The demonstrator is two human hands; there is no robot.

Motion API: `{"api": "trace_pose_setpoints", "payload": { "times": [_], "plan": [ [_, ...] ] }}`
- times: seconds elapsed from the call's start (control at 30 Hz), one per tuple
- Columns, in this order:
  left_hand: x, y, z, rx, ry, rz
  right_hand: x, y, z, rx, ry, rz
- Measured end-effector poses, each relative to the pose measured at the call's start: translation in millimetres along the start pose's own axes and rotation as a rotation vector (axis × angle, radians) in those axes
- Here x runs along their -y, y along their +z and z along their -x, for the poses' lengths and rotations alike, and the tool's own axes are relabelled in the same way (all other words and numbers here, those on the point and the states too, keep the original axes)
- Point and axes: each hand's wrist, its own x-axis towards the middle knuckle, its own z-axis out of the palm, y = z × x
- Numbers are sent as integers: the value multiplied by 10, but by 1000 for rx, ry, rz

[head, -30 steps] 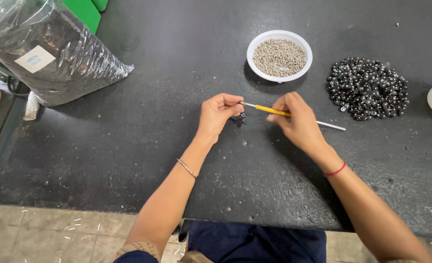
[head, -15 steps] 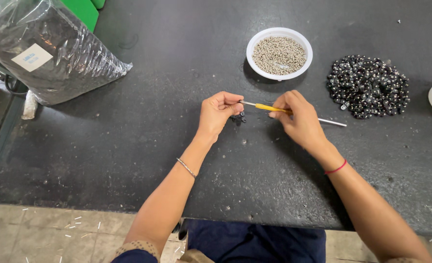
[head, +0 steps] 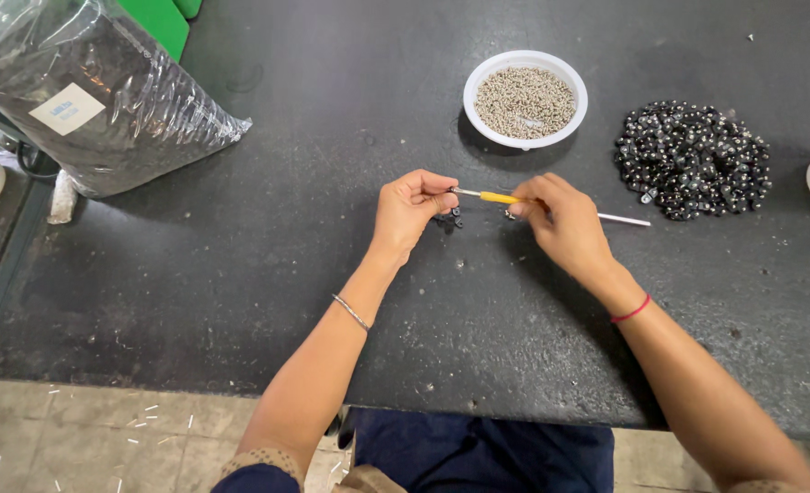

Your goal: The person sits at a workbench assembling small black plastic flower-shaped components, pressing small white plastic inserts into each black base by hand and using a yellow-handled awl to adjust the parts. They set each finished piece on the table in a growing pile and reach for the next black base.

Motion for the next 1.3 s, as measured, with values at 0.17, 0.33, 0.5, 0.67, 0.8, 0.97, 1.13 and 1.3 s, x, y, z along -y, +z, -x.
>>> {"api": "trace_pose_setpoints", "payload": {
  "times": [0.17, 0.33, 0.5, 0.67, 0.8, 0.97, 1.13, 1.3],
  "plan": [
    [-1, 0, 11, -1, -2, -2, 8, 16, -4, 46, 53, 7],
    [-27, -4, 16, -4, -16, -14, 45, 9, 1, -42, 24, -141],
    [-30, 10, 35, 9, -4, -8, 22, -4, -6, 46, 123, 42],
    [-25, -12, 12, -11, -18, 22, 45, 8, -3, -11, -43, -33],
    [-16, -28, 10, -10, -2, 2, 88, 3, 12, -17, 20, -42],
    [-18, 16, 37, 3, -16, 3, 15, 13, 5, 16, 112, 36],
    [-73, 48, 47, -12, -37, 35, -39, -22, -4, -133, -21, 127],
    [-139, 90, 92, 38, -67, 32, 99, -81, -31, -190, -133, 234]
  ]
}}
